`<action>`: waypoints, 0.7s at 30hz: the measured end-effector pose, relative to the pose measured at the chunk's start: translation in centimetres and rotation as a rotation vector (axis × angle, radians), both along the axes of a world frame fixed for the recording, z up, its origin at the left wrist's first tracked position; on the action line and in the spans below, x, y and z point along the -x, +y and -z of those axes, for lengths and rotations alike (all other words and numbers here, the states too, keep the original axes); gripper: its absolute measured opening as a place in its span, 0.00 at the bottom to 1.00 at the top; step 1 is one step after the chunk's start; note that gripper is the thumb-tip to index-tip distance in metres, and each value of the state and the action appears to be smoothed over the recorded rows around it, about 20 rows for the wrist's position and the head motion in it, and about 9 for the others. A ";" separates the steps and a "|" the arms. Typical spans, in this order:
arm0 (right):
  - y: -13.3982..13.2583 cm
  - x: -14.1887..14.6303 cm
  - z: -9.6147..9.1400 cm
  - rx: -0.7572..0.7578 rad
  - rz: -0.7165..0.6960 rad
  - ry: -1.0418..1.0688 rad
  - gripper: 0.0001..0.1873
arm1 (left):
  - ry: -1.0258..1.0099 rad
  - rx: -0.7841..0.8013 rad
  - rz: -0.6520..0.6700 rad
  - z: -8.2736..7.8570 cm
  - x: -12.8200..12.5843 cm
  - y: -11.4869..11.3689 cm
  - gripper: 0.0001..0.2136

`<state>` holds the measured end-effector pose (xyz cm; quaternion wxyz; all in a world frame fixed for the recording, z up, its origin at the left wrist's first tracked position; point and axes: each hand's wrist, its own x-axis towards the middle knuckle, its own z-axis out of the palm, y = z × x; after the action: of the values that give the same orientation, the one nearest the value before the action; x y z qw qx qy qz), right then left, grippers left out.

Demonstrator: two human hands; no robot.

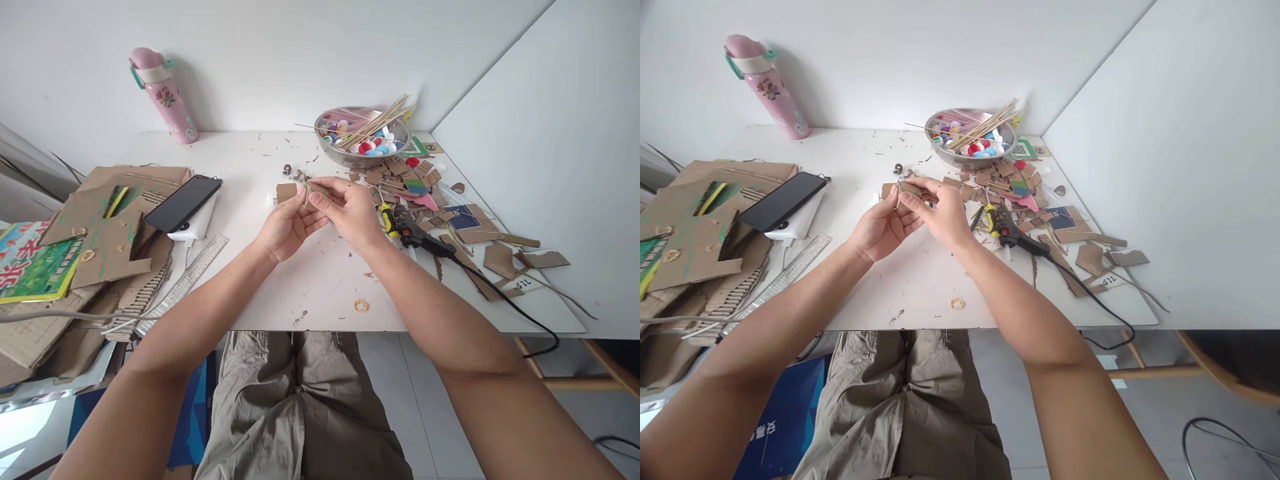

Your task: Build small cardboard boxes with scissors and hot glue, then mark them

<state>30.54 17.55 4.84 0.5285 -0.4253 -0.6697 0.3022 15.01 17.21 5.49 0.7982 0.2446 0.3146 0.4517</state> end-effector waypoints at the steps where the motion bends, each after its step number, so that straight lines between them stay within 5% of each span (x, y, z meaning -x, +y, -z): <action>1: 0.0 -0.1 -0.1 -0.008 -0.003 -0.014 0.37 | 0.002 0.000 0.003 0.0 0.1 0.0 0.10; 21: -1.2 -0.7 -2.0 -0.162 0.007 -0.192 0.24 | -0.019 -0.139 0.052 -0.2 1.0 0.3 0.05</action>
<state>31.25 16.30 6.80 0.4958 -0.4105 -0.7378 0.2031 14.03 17.48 5.69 0.7937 0.3029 0.2684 0.4540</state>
